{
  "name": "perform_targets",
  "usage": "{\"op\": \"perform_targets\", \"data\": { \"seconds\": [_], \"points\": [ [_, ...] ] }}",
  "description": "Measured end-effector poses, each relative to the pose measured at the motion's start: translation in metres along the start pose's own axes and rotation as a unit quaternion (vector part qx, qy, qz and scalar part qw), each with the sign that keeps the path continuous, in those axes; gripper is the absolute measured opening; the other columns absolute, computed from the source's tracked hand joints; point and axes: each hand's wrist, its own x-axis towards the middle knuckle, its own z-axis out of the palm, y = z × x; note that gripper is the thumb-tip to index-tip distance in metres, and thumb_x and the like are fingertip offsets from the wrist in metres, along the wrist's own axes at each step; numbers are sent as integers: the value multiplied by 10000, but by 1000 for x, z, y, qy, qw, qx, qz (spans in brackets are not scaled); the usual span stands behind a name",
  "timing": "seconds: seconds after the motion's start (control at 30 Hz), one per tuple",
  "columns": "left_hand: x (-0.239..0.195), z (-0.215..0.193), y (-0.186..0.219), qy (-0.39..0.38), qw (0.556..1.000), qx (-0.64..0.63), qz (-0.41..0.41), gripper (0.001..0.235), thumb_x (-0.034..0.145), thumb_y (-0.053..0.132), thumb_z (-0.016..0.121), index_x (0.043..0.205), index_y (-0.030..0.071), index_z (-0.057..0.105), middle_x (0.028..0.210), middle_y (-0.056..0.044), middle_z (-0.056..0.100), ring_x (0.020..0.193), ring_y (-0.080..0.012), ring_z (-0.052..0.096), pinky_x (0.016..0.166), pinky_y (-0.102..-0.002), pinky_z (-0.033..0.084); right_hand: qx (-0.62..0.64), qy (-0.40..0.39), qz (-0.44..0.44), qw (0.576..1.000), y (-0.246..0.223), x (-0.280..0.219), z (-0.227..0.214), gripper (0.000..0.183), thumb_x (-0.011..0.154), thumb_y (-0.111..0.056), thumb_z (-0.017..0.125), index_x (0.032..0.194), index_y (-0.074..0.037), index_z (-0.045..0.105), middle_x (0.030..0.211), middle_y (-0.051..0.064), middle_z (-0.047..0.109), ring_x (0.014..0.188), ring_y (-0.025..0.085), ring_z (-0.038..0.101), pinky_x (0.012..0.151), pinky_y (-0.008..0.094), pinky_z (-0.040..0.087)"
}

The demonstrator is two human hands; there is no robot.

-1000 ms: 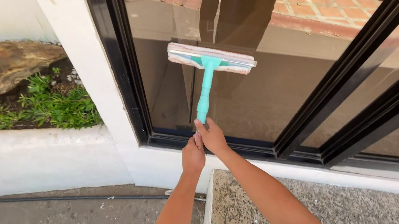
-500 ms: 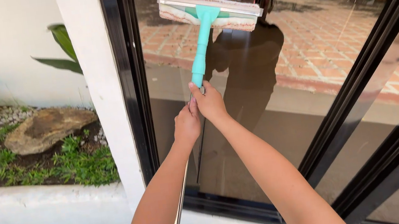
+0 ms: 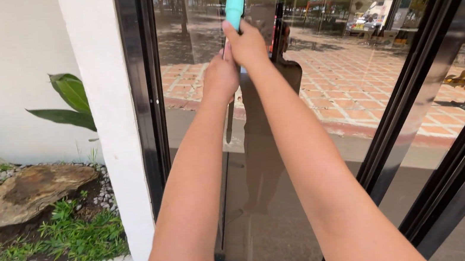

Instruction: Cleaning a large glass front door using a window scrubber and squeegee tool.

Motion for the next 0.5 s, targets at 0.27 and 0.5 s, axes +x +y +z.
{"op": "perform_targets", "data": {
  "seconds": [0.27,0.5],
  "points": [
    [-81,-26,-25,-58,994,87,9,765,1038,544,142,1279,16,642,1268,-239,681,1285,-410,590,1129,-513,429,-62,-106,132,984,-26,-97,8,700,996,-636,436,1565,-232,395,1461,135,604,1391,342,528,1179,498,405],
    [-137,-14,-108,-103,987,112,-58,670,1103,418,144,1414,-29,535,1338,-240,650,1300,-379,595,1132,-493,427,-75,-185,204,958,2,-206,26,672,1030,-588,374,1596,-226,352,1456,179,599,1380,387,528,1167,557,377]
  ]
}}
